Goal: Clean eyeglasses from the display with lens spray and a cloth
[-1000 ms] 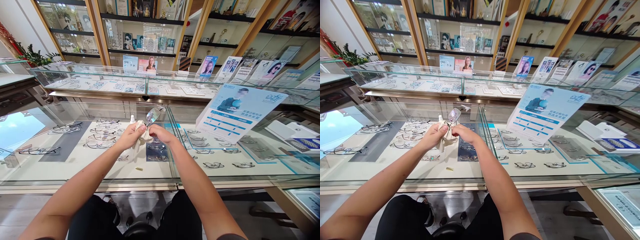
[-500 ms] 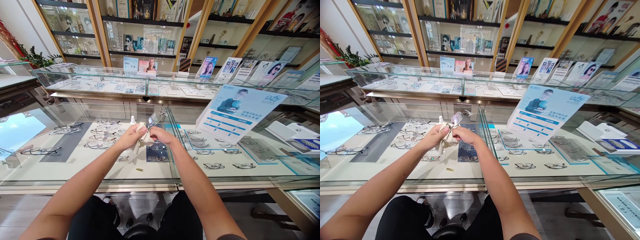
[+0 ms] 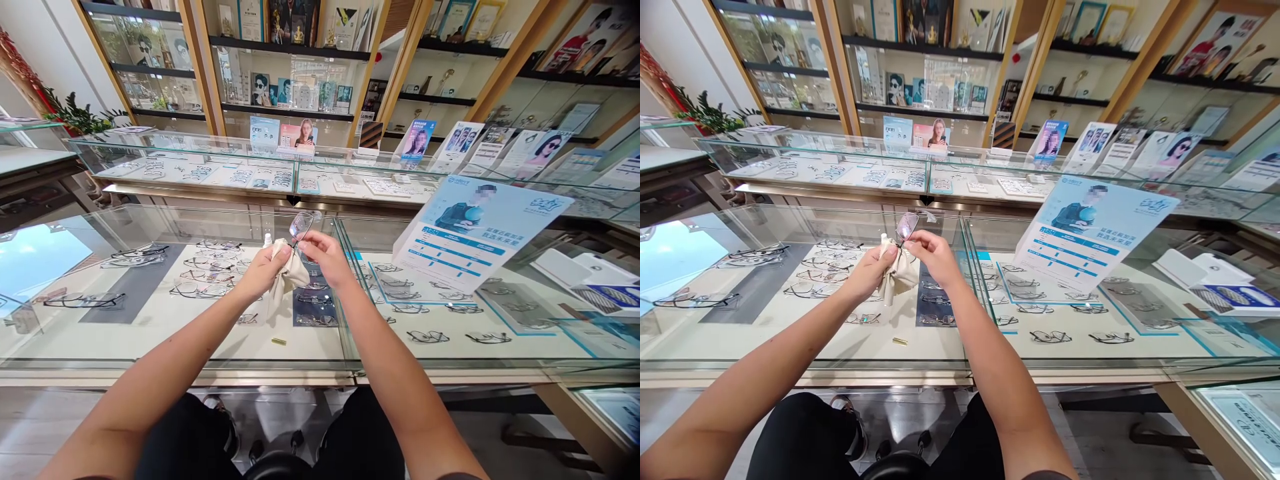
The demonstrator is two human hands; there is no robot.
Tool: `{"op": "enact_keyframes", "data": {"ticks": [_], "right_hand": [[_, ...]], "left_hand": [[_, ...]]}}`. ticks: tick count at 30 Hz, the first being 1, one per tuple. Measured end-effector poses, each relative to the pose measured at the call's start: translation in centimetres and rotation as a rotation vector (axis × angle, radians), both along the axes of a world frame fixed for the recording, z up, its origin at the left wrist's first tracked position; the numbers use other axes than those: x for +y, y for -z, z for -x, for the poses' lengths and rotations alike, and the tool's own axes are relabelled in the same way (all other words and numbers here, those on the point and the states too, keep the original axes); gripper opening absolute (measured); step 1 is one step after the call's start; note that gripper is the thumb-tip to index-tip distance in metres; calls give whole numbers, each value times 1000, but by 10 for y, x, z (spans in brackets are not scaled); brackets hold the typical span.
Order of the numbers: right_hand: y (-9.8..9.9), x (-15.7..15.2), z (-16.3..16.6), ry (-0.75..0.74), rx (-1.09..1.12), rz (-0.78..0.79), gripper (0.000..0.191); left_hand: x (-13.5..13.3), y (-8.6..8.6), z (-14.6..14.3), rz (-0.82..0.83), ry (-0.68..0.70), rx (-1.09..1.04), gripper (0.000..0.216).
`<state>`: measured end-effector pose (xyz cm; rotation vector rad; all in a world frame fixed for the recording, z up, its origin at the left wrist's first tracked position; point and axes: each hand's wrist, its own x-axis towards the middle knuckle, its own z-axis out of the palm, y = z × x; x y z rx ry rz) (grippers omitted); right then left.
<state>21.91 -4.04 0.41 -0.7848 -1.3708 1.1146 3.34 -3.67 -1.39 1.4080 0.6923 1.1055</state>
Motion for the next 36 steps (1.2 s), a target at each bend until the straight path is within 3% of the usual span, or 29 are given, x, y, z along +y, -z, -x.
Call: {"op": "enact_keyframes", "data": {"ticks": [4, 11, 18, 26, 36], "right_hand": [[7, 2, 8, -4, 49, 75, 44], [2, 4, -5, 102, 186, 123, 33], [-1, 6, -17, 19, -107, -111, 25], [2, 4, -17, -29, -376, -137, 20], [7, 4, -8, -122, -400, -96, 25]], "left_hand": [[-1, 1, 1, -9, 2, 60, 72], [2, 4, 2, -7, -8, 65, 77], [7, 7, 2, 20, -48, -61, 76], [8, 5, 2, 62, -51, -141, 76], [8, 0, 6, 100, 21, -199, 59]]}}
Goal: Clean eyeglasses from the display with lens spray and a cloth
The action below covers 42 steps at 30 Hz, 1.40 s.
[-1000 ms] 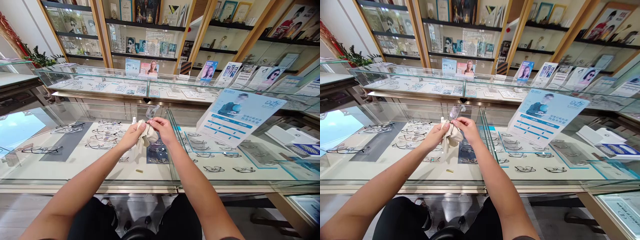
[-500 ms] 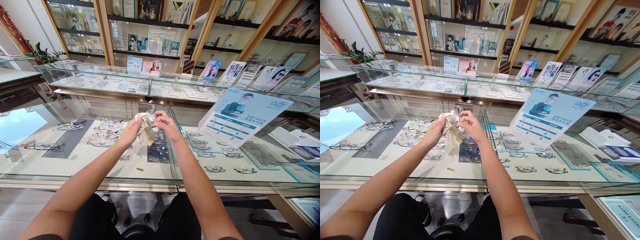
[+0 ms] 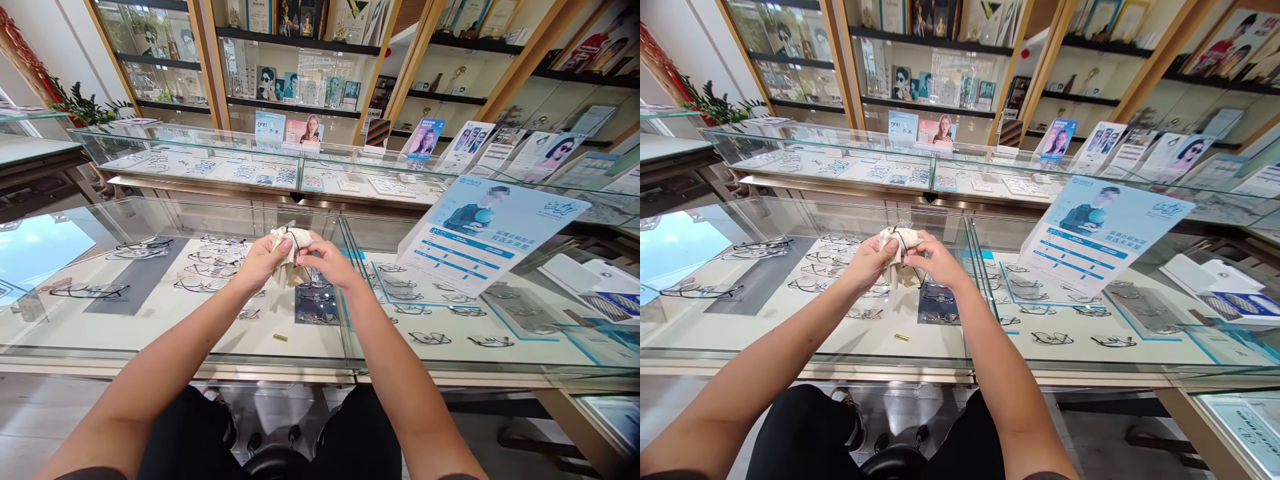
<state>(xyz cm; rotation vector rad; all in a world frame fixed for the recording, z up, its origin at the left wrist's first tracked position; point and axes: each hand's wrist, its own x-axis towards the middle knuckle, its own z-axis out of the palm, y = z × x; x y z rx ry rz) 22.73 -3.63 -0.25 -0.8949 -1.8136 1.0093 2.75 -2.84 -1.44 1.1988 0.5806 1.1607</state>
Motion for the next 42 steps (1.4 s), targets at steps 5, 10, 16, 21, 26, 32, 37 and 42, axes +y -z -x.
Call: {"op": "enact_keyframes", "data": {"ticks": [5, 10, 16, 21, 26, 32, 37, 42], "right_hand": [[0, -2, 0, -30, 16, -14, 30], [-4, -1, -4, -102, 104, -36, 30], [-5, 0, -5, 15, 356, 34, 31], [-8, -5, -1, -18, 248, 112, 34], [-5, -5, 1, -30, 244, 99, 38], [-1, -3, 3, -9, 222, 4, 24], [-5, -5, 2, 53, 72, -108, 21], [-8, -6, -2, 38, 21, -133, 15]], "left_hand": [[-3, -3, 0, -5, 3, 14, 58], [-2, -4, 0, -4, -79, 20, 66], [-4, -9, 4, 86, 4, 0, 71], [-1, -4, 7, 93, 83, -34, 66], [2, -1, 8, 89, 88, -38, 68], [-2, -6, 6, 100, 68, -44, 69], [-1, -5, 2, 83, 36, -17, 70], [-1, -2, 0, 48, 61, 19, 70]]}}
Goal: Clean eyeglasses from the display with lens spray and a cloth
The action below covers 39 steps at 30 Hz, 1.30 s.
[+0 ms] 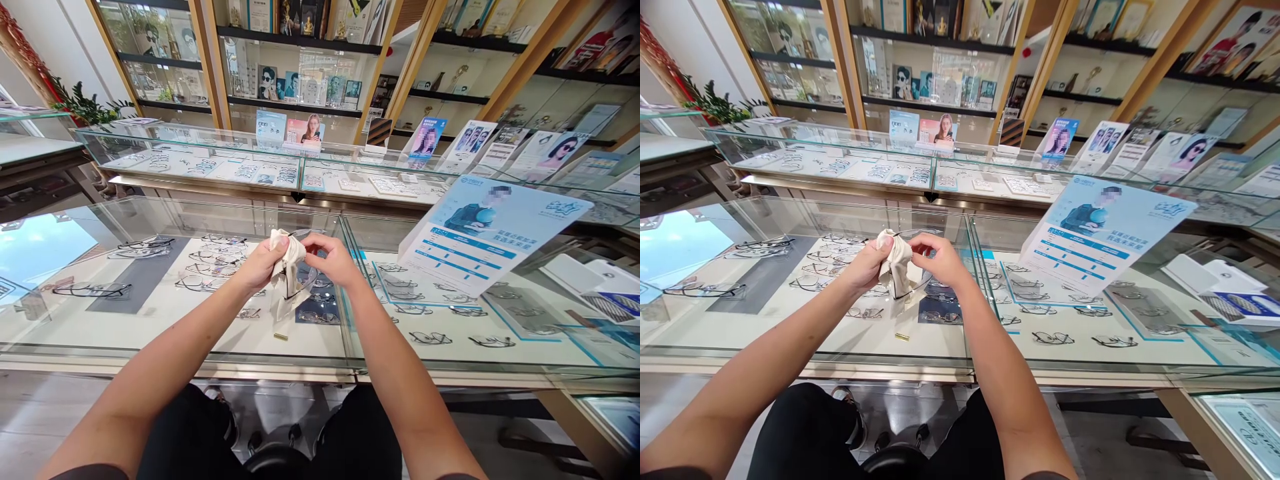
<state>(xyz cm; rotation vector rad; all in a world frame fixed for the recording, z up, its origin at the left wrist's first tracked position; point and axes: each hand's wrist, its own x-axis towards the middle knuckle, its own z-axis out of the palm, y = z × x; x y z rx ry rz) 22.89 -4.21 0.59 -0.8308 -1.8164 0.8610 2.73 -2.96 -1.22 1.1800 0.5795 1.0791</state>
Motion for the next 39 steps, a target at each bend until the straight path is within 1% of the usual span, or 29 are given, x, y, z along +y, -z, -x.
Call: {"op": "enact_keyframes", "data": {"ticks": [3, 5, 9, 12, 14, 16, 19, 22, 25, 28, 33, 39], "right_hand": [[2, 3, -1, -36, -9, 57, 15], [5, 6, -1, -16, 5, 83, 14], [13, 12, 0, 144, 44, 52, 11], [19, 14, 0, 259, 4, 60, 14], [23, 15, 0, 326, -67, 65, 15], [24, 15, 0, 371, -152, 68, 13], [22, 13, 0, 406, -273, 97, 7], [17, 7, 1, 403, -404, 118, 3], [14, 3, 3, 426, -556, 78, 2], [14, 0, 7, 484, -683, 21, 6], [14, -3, 15, 561, -810, -34, 11], [9, -9, 22, 556, -885, -78, 13]], "left_hand": [[0, 2, 1, -28, 21, 26, 69], [1, 4, 2, -56, 13, 60, 67], [3, 7, 3, -123, -35, 130, 64], [2, 7, 2, -233, -97, 212, 61], [1, 8, 0, -327, -140, 278, 57], [-1, 11, -3, -379, -158, 316, 52], [-4, 15, -6, -390, -151, 344, 47], [-6, 18, -8, -401, -201, 382, 43], [-9, 22, -11, -397, -263, 399, 41], [-11, 27, -13, -385, -278, 400, 41], [-12, 29, -14, -433, -293, 443, 37], [-13, 26, -14, -479, -324, 474, 34]]}}
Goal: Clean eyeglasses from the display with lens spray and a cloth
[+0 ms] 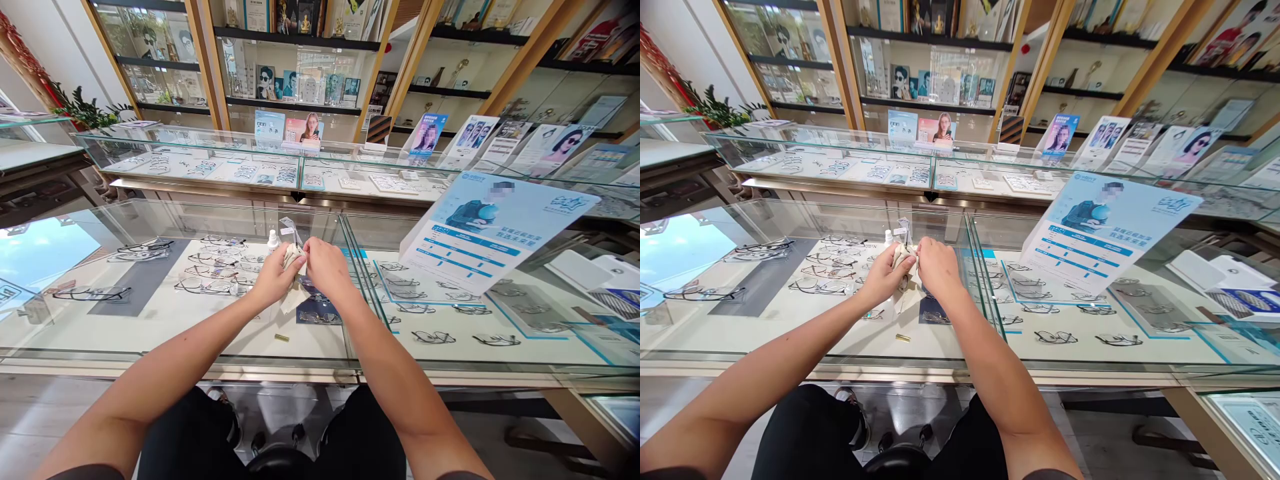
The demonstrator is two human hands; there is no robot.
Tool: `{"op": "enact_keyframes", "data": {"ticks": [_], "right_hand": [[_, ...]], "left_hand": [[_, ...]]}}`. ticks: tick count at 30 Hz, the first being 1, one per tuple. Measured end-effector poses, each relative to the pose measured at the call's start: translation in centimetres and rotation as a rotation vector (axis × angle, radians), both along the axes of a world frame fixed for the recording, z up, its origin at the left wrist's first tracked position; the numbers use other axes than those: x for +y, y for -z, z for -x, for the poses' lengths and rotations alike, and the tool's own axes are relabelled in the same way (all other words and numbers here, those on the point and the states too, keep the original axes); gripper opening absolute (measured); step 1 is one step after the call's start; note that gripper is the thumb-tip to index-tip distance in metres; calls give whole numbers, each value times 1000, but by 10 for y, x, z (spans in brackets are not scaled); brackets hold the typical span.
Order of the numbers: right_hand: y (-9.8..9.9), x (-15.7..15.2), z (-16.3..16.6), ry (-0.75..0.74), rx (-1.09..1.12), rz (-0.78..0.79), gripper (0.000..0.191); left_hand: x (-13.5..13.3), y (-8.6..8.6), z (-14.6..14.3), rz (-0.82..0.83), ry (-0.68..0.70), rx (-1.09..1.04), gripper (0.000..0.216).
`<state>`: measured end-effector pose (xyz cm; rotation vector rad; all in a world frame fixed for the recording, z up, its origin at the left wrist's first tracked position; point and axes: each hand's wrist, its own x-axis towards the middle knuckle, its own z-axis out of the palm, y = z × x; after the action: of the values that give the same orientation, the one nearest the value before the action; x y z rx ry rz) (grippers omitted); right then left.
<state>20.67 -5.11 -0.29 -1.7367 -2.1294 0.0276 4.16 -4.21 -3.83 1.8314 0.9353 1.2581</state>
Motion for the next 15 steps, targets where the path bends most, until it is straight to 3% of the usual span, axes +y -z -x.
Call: {"op": "enact_keyframes", "data": {"ticks": [8, 15], "right_hand": [[0, -7, 15, 96, 30, 64, 21], [5, -7, 19, 94, 87, 3, 14]], "left_hand": [[-1, 4, -3, -7, -62, -5, 35], [-3, 1, -4, -2, -123, -28, 37]]}}
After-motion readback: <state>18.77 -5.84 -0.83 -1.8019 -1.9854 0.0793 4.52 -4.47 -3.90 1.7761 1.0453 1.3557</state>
